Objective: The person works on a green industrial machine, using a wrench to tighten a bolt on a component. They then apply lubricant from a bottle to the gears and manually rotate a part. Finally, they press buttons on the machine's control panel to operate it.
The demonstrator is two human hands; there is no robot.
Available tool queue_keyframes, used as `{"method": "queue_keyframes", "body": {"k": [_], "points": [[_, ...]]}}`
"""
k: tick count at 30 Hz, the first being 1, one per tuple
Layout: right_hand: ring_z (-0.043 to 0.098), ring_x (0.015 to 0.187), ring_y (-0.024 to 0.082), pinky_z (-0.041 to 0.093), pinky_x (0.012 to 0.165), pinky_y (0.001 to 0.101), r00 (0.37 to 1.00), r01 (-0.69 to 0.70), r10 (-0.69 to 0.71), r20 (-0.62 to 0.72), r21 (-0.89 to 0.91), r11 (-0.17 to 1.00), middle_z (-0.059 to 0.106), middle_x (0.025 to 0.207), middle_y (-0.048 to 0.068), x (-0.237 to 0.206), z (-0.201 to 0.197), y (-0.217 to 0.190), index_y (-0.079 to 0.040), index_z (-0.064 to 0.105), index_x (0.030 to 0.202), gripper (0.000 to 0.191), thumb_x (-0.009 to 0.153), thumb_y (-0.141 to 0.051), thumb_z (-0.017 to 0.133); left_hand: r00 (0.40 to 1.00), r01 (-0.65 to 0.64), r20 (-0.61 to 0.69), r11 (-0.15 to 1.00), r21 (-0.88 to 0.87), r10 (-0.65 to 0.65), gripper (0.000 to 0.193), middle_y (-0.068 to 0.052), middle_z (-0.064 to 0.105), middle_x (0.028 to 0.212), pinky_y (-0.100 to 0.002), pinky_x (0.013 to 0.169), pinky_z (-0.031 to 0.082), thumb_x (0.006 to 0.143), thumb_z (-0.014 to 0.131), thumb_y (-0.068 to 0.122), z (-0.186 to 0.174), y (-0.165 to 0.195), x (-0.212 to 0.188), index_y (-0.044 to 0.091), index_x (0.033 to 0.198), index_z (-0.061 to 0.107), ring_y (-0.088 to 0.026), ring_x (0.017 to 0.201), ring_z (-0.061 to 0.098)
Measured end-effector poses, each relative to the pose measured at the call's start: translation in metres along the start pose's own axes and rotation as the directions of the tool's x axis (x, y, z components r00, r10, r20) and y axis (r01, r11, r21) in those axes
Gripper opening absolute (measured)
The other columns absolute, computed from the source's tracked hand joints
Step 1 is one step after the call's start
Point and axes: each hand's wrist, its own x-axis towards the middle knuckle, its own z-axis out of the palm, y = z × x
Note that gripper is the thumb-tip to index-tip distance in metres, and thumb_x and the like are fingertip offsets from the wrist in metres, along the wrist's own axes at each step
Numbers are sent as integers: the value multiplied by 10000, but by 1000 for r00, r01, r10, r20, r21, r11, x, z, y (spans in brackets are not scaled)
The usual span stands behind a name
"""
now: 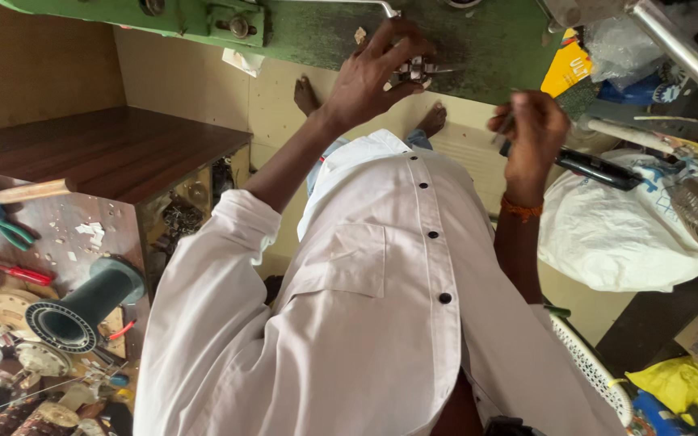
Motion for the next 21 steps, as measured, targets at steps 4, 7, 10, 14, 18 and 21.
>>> {"method": "queue_keyframes", "body": {"k": [4,7,10,14,18,21], "points": [[675,657,147,549,590,276,972,-102,96,216,14,995,714,828,105,13,47,-5,36,675,1065,176,1065,-139,688,996,67,-48,989,-132,-73,505,-8,640,1334,-378,932,618,891,866,154,-1,2,-7,186,1337,630,-256,1145,717],[686,661,143,572,610,270,955,-85,81,285,-1,996,723,823,111,21,74,-3,45,688,1051,138,1066,-88,654,991,64,-111,990,-128,-78,504,2,639,1348,-378,944,615,902,854,146,5,5,-8,184,1348,623,-260,1154,715],[690,651,139,589,603,275,951,-151,135,279,37,988,720,811,113,23,82,3,46,680,1029,94,1033,-34,631,987,88,-120,987,-132,-104,500,-3,643,1340,-376,923,615,905,847,147,10,6,-8,190,1349,621,-251,1113,722],[673,622,143,577,573,292,942,-230,205,264,65,971,715,804,115,27,78,15,56,691,1024,88,1019,-17,641,985,73,-148,993,-91,-86,495,5,636,1327,-385,901,607,911,853,194,10,7,-10,200,1343,612,-259,1080,718],[600,513,133,528,488,286,869,-428,383,314,90,899,680,728,89,44,72,20,46,685,982,126,1010,-55,616,995,37,-94,999,7,-37,465,-28,653,1328,-386,859,597,954,826,264,5,5,-7,176,1346,592,-272,1030,712],[485,442,81,427,438,255,742,-664,590,318,230,712,608,646,42,43,70,22,-24,650,942,169,1065,-136,623,999,34,16,996,78,-35,477,-62,700,1236,-403,796,583,963,812,379,7,-2,-3,154,1333,613,-292,979,716]]}}
